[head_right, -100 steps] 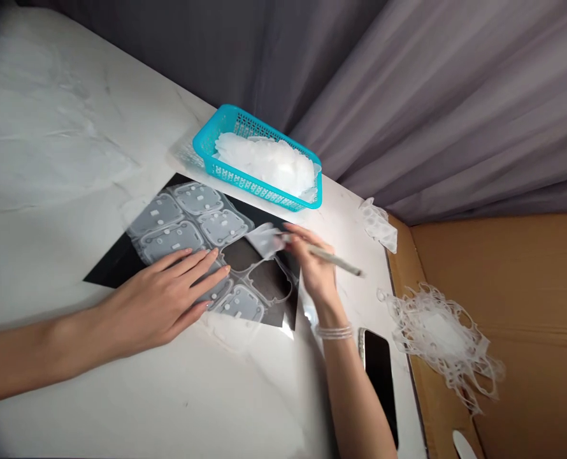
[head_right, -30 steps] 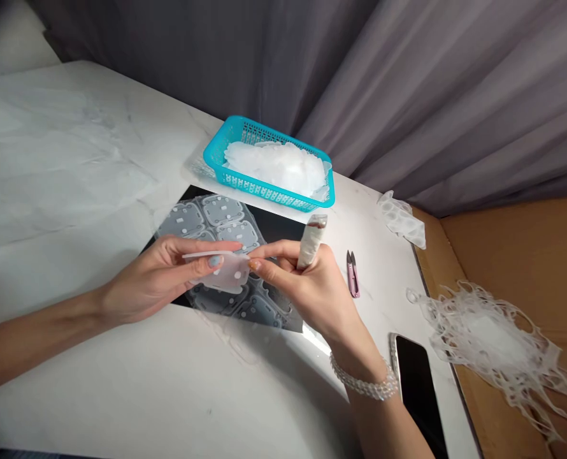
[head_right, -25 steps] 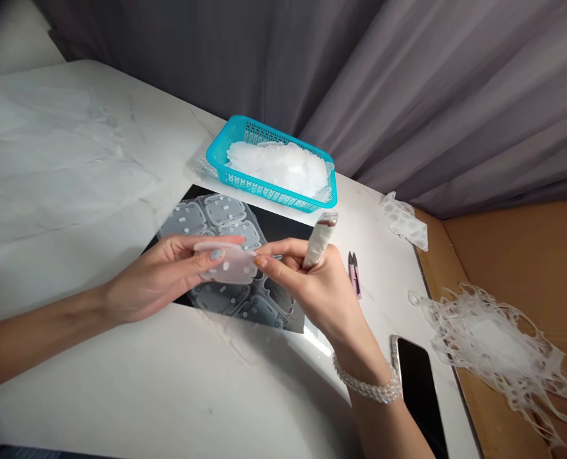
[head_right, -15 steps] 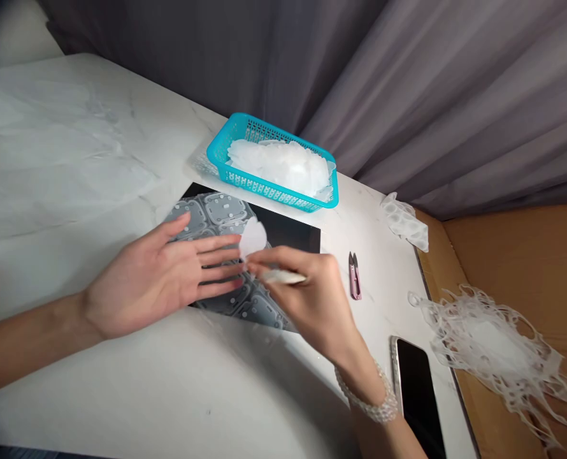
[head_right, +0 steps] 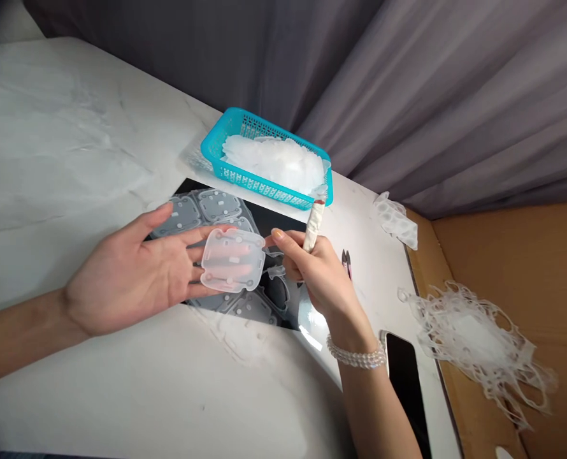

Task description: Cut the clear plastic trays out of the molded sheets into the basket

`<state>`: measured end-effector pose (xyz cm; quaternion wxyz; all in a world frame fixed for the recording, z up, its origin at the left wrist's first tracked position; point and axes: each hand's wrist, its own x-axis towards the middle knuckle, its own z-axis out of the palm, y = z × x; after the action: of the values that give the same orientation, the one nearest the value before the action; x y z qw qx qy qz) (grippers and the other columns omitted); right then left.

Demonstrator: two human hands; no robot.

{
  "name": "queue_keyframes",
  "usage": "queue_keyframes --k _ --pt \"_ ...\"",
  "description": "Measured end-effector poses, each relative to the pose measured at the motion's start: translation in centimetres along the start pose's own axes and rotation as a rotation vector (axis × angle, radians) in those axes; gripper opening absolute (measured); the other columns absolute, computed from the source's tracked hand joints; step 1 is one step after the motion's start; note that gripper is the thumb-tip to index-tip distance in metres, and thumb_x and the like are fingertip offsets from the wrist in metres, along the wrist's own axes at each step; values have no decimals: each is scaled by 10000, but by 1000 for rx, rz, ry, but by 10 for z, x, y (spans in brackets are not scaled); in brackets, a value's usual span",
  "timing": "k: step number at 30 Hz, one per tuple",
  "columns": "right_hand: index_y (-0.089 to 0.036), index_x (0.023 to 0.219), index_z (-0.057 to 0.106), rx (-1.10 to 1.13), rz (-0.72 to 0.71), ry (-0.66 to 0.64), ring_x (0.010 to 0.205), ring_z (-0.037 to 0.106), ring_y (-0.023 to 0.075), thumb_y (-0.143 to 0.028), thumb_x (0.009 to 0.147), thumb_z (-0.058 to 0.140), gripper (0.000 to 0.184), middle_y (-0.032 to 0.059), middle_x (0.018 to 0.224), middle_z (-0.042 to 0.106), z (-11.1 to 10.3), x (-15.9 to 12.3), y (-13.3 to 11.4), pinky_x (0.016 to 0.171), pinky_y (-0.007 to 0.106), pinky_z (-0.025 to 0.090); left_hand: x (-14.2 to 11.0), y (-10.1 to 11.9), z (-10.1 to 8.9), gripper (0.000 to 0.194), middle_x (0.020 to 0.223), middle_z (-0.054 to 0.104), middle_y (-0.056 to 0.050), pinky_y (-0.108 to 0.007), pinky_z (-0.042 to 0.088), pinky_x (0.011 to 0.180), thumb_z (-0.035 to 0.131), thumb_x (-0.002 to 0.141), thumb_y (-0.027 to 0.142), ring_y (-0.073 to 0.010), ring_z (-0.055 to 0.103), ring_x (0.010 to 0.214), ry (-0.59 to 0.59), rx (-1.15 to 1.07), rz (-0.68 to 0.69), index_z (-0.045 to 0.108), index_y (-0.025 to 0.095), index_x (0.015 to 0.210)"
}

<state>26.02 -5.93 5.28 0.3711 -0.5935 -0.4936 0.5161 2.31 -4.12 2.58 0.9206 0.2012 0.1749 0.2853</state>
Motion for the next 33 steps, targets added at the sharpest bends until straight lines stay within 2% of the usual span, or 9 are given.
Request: queue_keyframes --k 14,21,25,28,30,31,33 --pt "-152 826 680 26 27 -53 498 152 74 -478 875 687 329 -101 535 198 -1 -3 -4 468 275 131 -1 0 1 678 1380 600 -142 -500 397 1099 408 914 637 -354 527 1312 -10 -75 -34 506 185 1408" --pt "-140 852 709 3 43 -60 513 155 73 -477 837 734 339 -93 548 216 -1 -4 -5 466 268 112 -1 1 -1 697 1412 569 -157 -514 371 1115 413 922 625 -360 521 1316 -8 -142 -39 434 180 1459" --pt "-139 847 715 -14 47 -59 516 171 72 -489 813 750 354 -87 550 246 2 -3 -2 460 259 116 0 2 1 720 1432 543 -181 -529 366 1120 398 933 620 -364 533 1305 -10 -105 -43 383 157 1484" --pt "-148 816 711 -125 28 -79 520 211 75 -497 818 731 350 -69 564 315 9 -4 2 457 250 145 0 0 1 726 1465 504 -200 -542 382 1111 349 954 605 -357 519 1323 13 17 -23 321 140 1511" --pt "-150 808 720 -210 -12 -32 520 240 79 -494 825 716 345 -56 570 363 11 -4 4 461 247 181 -1 -4 -1 707 1495 475 -196 -530 386 1120 347 966 586 -337 486 1359 69 216 35 291 156 1525" --pt "-150 812 728 -251 -47 36 517 256 82 -493 825 712 344 -52 566 382 10 -2 4 466 247 204 -1 -5 -3 691 1510 462 -185 -520 383 1128 365 970 576 -326 464 1379 112 366 85 289 178 1529" --pt "-149 829 746 -366 -166 286 513 292 90 -491 828 699 345 -46 551 409 2 6 1 486 252 254 -2 -8 -9 645 1533 443 -157 -503 397 1126 408 978 544 -311 435 1405 203 739 221 293 235 1532"
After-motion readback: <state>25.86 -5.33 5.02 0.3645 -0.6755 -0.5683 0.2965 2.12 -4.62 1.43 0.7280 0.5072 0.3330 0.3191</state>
